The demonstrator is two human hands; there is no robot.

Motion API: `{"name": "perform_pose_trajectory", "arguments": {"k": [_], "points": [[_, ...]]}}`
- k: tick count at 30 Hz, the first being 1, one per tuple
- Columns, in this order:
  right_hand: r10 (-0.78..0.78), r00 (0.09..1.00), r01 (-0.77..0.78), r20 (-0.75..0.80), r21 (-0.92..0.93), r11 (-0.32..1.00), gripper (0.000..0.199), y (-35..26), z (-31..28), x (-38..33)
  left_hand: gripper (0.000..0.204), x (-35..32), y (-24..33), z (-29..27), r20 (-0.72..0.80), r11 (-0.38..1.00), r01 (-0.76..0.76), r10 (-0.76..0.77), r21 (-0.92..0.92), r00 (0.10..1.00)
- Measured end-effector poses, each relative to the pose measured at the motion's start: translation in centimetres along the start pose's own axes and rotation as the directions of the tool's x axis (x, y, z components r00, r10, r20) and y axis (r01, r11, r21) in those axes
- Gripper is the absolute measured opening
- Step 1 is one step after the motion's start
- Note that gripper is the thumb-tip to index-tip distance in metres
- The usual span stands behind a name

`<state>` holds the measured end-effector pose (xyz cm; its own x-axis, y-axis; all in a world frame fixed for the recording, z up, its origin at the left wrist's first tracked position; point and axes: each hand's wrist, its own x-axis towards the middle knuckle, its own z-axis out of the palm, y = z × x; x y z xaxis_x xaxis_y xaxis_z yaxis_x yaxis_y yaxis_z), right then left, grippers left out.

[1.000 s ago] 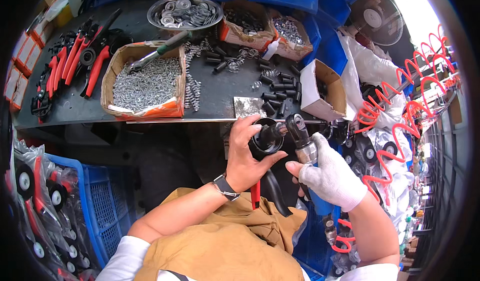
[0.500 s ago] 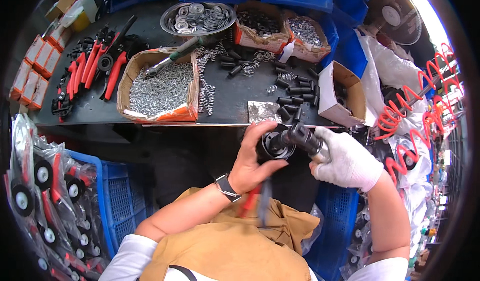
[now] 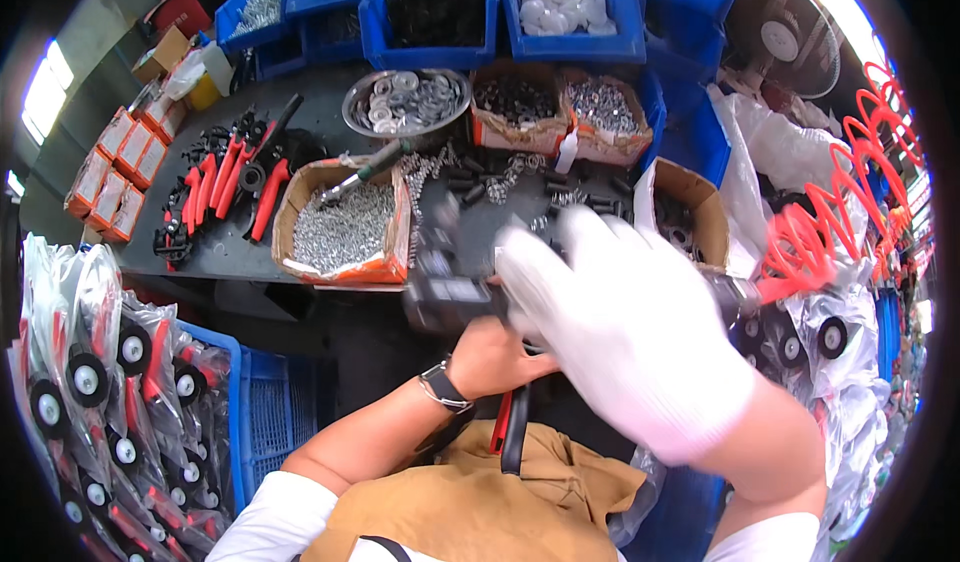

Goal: The person assembles caulking guns by inserting rods and washers into the handle bodies, applying liquid from a bottle, fastening screws with a pneumatic tool, attaching cylindrical tubes, and placing the completed tools into plastic bags.

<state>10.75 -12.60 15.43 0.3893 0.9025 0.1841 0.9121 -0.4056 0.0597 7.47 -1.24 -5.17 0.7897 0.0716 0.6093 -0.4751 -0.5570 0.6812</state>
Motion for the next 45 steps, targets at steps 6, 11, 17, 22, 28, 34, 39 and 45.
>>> {"name": "perform_pose_trajectory", "arguments": {"k": [6,11,17,22,28,34,39,45], "points": [[-0.007,0.998,-0.006,-0.062,-0.213,0.977,0.046,10.4,10.2,15.2,0.064,0.8,1.6,0.5,-0.046,0.997,0.064,-0.066,-0.042,0.997],[0.107,0.981,-0.095,0.159,-0.081,0.992,0.056,15.6,14.0,22.1,0.067,0.3,1.1,1.3,-0.129,1.000,-0.008,0.009,0.010,0.992],[0.005,0.990,0.010,-0.138,0.110,0.994,0.045,16.7,12.5,18.3,0.068,0.7,1.0,2.3,-0.151,0.999,-0.046,0.041,-0.029,0.988],[0.332,0.913,-0.341,-0.236,0.001,0.940,0.021,6.6,8.0,1.4,0.064,-0.7,0.3,0.9,-0.173,0.999,0.009,-0.003,0.037,0.985],[0.327,0.612,-0.582,0.720,0.130,0.803,0.036,9.2,31.7,-11.8,0.059,0.1,0.6,2.4,-0.172,0.999,-0.040,0.038,-0.005,0.984],[0.250,0.833,-0.487,0.494,0.437,0.756,0.033,-1.8,31.4,-6.0,0.060,0.1,1.0,2.4,-0.205,0.999,0.012,-0.005,0.034,0.979],[0.267,0.927,-0.375,0.264,0.616,0.693,0.030,2.2,35.9,-8.6,0.045,0.3,1.4,2.3,-0.189,0.997,-0.041,0.053,0.067,0.980],[0.395,0.872,-0.471,0.290,0.270,0.840,0.014,7.2,15.8,-8.2,0.039,0.0,1.4,1.8,-0.181,0.997,-0.032,0.044,0.072,0.982]]}}
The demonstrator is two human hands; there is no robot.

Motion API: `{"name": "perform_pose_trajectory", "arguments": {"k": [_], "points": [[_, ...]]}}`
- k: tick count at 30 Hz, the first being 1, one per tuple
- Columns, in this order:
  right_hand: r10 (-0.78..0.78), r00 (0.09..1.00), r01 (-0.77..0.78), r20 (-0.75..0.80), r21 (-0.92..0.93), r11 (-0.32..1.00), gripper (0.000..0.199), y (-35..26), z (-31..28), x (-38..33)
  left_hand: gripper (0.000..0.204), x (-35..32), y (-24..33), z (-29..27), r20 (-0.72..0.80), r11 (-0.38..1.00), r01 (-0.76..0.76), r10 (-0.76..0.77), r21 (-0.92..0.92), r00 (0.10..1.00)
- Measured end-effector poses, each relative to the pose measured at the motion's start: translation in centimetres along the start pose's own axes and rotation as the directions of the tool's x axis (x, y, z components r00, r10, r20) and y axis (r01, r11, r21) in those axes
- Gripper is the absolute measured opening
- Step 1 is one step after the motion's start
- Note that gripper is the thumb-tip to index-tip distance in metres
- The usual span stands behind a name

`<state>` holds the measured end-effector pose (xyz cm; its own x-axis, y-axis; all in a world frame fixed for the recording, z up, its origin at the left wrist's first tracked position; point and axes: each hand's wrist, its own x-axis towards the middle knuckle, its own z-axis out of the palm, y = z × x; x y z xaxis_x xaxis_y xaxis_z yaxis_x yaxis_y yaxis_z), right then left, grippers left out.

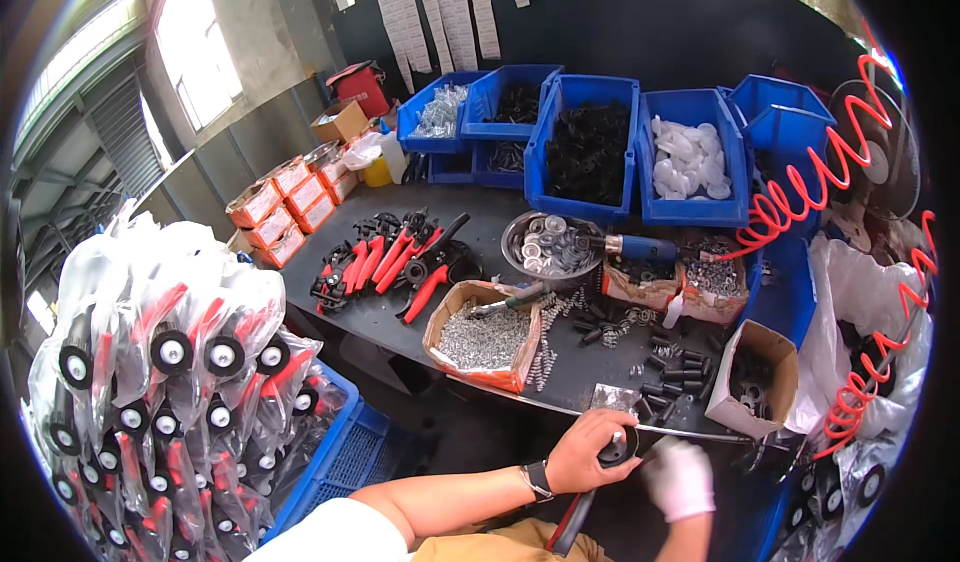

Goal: The person assembles caulking guns by inserting rods and washers into the handle bodies, applying liquid from a bottle, fastening screws with a pneumatic tool, attaching cylindrical tubes, and placing the completed tools into plastic bags.

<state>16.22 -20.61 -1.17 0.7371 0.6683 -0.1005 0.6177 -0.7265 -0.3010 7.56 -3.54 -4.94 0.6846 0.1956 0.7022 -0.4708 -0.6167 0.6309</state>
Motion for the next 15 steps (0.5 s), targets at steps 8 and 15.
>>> {"name": "perform_pose_trajectory", "arguments": {"k": [8,15], "points": [[0.063,0.935,-0.231,-0.349,-0.466,0.854,0.017,4.5,-13.5,20.7,0.040,0.5,0.7,0.6,0.028,0.998,0.013,-0.011,-0.061,1.000],[-0.003,0.979,-0.084,-0.202,-0.418,0.904,0.026,7.4,-10.2,26.2,0.044,-0.2,-0.2,0.3,-0.005,0.999,-0.008,0.008,-0.046,1.000]]}}
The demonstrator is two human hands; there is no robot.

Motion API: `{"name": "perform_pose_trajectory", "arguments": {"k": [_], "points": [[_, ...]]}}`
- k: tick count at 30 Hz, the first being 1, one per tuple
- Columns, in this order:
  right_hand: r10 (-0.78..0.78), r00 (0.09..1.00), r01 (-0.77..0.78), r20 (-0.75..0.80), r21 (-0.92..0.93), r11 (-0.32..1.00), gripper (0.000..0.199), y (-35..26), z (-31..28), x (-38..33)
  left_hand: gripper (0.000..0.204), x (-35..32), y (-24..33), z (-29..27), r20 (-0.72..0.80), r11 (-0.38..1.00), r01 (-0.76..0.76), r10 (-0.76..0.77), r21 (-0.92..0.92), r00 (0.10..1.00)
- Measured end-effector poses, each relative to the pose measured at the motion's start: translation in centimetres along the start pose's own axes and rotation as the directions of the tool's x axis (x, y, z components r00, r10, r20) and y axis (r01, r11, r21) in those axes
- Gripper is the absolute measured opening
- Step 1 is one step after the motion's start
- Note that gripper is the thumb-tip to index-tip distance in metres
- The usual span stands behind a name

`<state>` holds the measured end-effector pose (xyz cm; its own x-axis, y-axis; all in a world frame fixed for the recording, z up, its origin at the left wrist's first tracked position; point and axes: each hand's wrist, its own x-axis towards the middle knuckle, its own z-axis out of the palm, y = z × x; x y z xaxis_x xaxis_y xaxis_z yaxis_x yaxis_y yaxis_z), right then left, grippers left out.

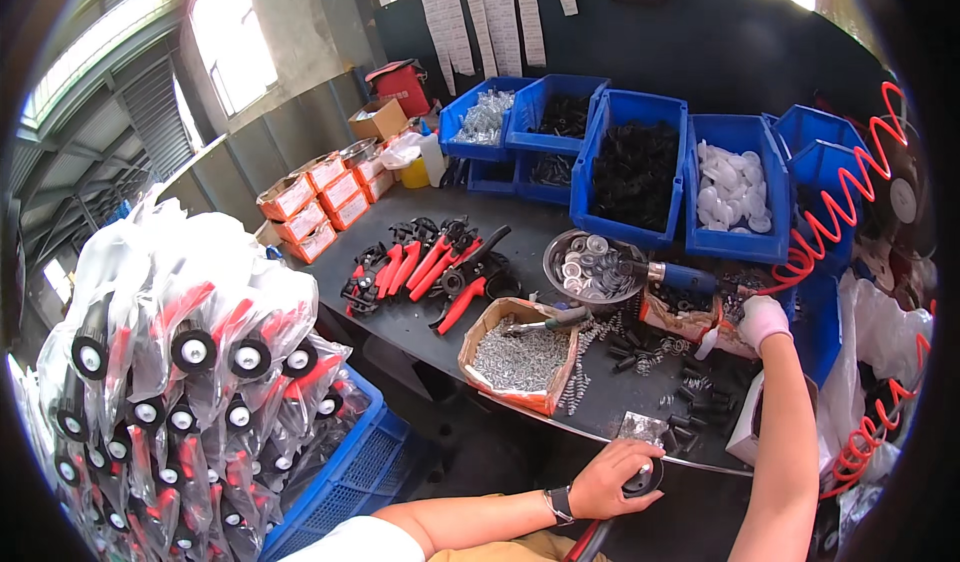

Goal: The person assembles caulking guns by inserting rods and washers into the handle bodies, applying liquid from a bottle, fastening screws with a pneumatic tool, attaching cylindrical tubes, and placing the completed tools into plastic bags.

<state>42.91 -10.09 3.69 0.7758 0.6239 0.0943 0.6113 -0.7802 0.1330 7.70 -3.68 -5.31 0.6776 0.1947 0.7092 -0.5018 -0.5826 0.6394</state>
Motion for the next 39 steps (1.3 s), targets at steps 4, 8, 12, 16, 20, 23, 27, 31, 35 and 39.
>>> {"name": "perform_pose_trajectory", "arguments": {"k": [4,8,12,16,20,23,27,31,35,39], "points": [[0.002,0.995,-0.009,0.098,0.066,0.998,0.033,0.1,-1.3,0.0,0.045,0.0,-0.3,-0.3,0.014,1.000,0.002,-0.002,-0.008,1.000],[-0.023,0.986,0.026,-0.165,0.020,0.999,0.018,1.4,-1.9,-2.5,0.045,0.2,0.1,0.2,0.030,0.999,-0.009,0.010,-0.035,1.000],[-0.116,0.780,0.429,-0.615,0.392,0.814,0.001,-5.4,-8.1,-11.7,0.061,0.1,0.1,-1.0,0.071,0.990,0.128,-0.123,-0.062,0.990],[-0.428,0.740,0.671,-0.519,0.531,0.517,0.023,-8.4,-8.5,-24.9,0.077,5.8,-0.3,-6.0,-0.047,0.990,-0.113,0.110,-0.081,0.993],[-0.505,0.670,0.738,-0.545,0.409,0.537,0.020,-11.0,-5.7,-25.1,0.022,23.0,-2.9,-10.3,-0.375,0.959,-0.107,0.203,0.261,0.904],[-0.518,0.658,0.751,-0.547,0.420,0.510,0.013,-10.7,-5.5,-25.0,0.015,31.3,-6.4,-8.7,-0.303,0.832,-0.219,0.412,0.509,0.859],[-0.526,0.682,0.731,-0.507,0.464,0.500,0.008,-10.3,-6.1,-24.5,0.018,36.8,-11.3,-4.0,0.115,0.843,-0.355,0.339,0.403,0.934],[-0.541,0.680,0.733,-0.495,0.484,0.478,0.009,-9.2,-5.3,-24.6,0.028,38.6,-12.5,1.4,0.489,0.496,-0.462,0.084,0.735,0.868],[-0.592,0.708,0.701,-0.385,0.487,0.521,0.019,-10.0,-7.0,-24.4,0.027,39.4,-17.2,3.1,0.485,0.452,-0.492,0.141,0.744,0.863],[-0.567,0.763,0.633,-0.310,0.534,0.560,0.017,-10.6,-8.5,-24.4,0.019,40.4,-17.9,3.8,0.593,0.496,-0.536,0.050,0.683,0.803]]}}
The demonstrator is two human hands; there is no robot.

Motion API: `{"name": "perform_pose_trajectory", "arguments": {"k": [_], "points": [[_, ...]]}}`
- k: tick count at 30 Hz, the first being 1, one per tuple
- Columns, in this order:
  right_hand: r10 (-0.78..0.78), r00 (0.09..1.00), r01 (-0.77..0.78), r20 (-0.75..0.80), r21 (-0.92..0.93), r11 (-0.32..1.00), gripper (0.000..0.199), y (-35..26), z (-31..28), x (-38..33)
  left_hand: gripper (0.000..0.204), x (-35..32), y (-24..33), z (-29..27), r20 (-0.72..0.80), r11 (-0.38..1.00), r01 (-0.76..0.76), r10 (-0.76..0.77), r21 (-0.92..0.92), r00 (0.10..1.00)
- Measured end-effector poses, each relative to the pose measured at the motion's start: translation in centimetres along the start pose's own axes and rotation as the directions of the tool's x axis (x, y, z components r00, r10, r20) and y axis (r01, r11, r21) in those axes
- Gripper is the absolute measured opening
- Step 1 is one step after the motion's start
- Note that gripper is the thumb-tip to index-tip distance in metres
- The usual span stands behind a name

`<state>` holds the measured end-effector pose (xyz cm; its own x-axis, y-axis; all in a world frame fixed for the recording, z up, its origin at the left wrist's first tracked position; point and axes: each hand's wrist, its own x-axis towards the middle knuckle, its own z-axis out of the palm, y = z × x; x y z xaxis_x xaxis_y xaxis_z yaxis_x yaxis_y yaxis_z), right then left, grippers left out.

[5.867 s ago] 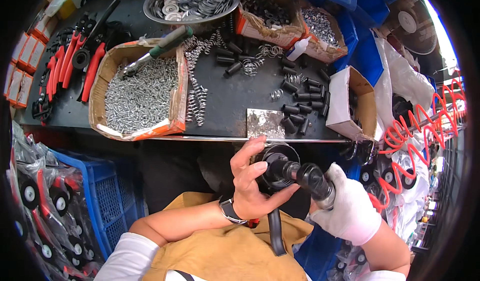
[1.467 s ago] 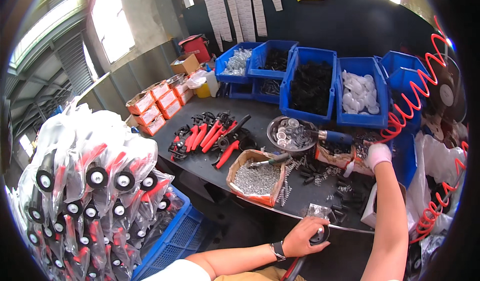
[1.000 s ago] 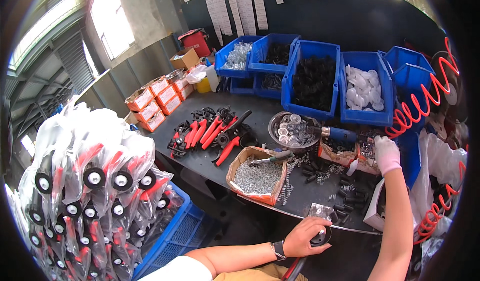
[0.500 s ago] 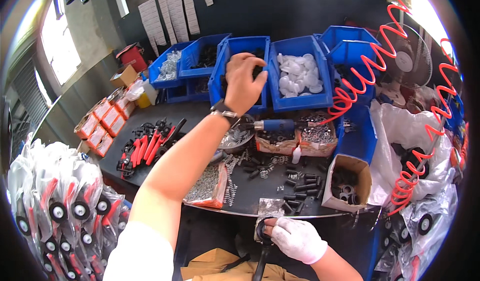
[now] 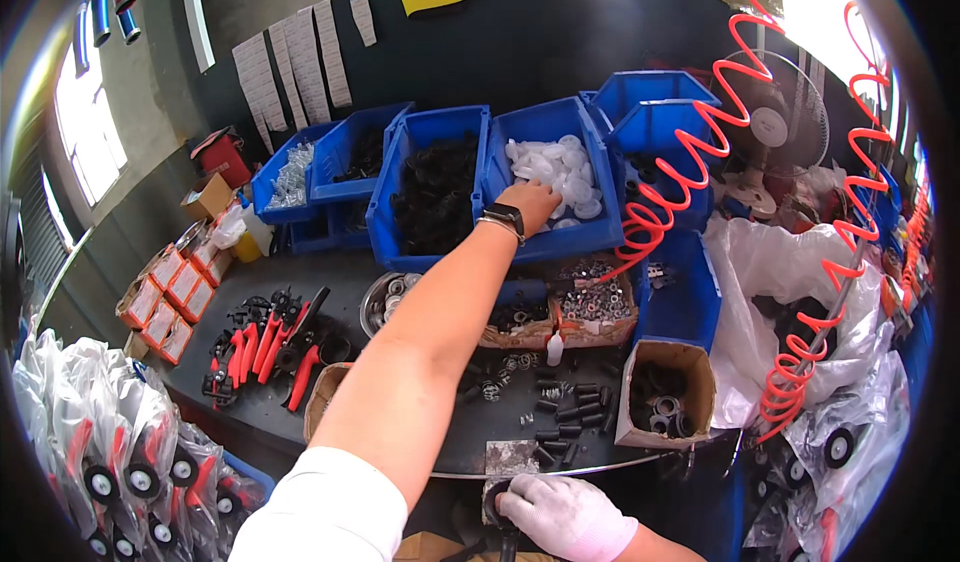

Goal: The person assembles caulking guns by inserting rods and washers into the handle bodies, applying liquid from a bottle, fastening screws with a pneumatic tool, attaching cylindrical tubes, and placing the completed tools into plastic bags.

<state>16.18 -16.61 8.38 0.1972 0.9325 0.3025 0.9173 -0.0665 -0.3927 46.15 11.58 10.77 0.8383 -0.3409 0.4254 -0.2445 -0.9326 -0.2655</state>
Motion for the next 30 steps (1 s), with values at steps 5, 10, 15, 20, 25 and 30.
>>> {"name": "perform_pose_trajectory", "arguments": {"k": [5,10,15,20,25,30], "points": [[0.010,0.999,-0.002,0.033,-0.249,0.969,0.010,-0.9,0.4,0.5,0.025,-2.7,-1.9,-3.3,-0.496,0.909,0.095,-0.307,-0.407,0.812],[-0.119,0.992,0.124,0.044,-0.135,0.983,0.011,1.6,-0.3,0.1,0.062,-9.9,-3.1,-10.1,0.035,0.283,0.292,-0.661,-0.914,0.749],[-0.068,0.984,0.089,0.165,-0.128,0.988,0.008,1.4,-0.8,1.1,0.035,-19.2,-7.8,-8.7,0.445,0.082,0.591,-0.577,-0.803,0.684],[0.027,0.983,0.011,0.184,-0.201,0.979,0.014,0.9,-0.2,1.3,0.028,-24.8,-8.7,-4.5,0.402,0.728,0.614,-0.487,-0.303,0.775],[-0.028,1.000,0.031,0.013,-0.399,0.916,0.019,-0.9,1.1,0.4,0.026,-26.3,-6.4,0.3,0.294,0.890,0.456,-0.440,0.014,0.849],[0.204,0.977,-0.206,-0.066,-0.561,0.802,0.033,-1.1,2.6,-0.6,0.029,-23.3,-4.2,0.0,0.406,0.828,0.546,-0.546,0.126,0.733]]}}
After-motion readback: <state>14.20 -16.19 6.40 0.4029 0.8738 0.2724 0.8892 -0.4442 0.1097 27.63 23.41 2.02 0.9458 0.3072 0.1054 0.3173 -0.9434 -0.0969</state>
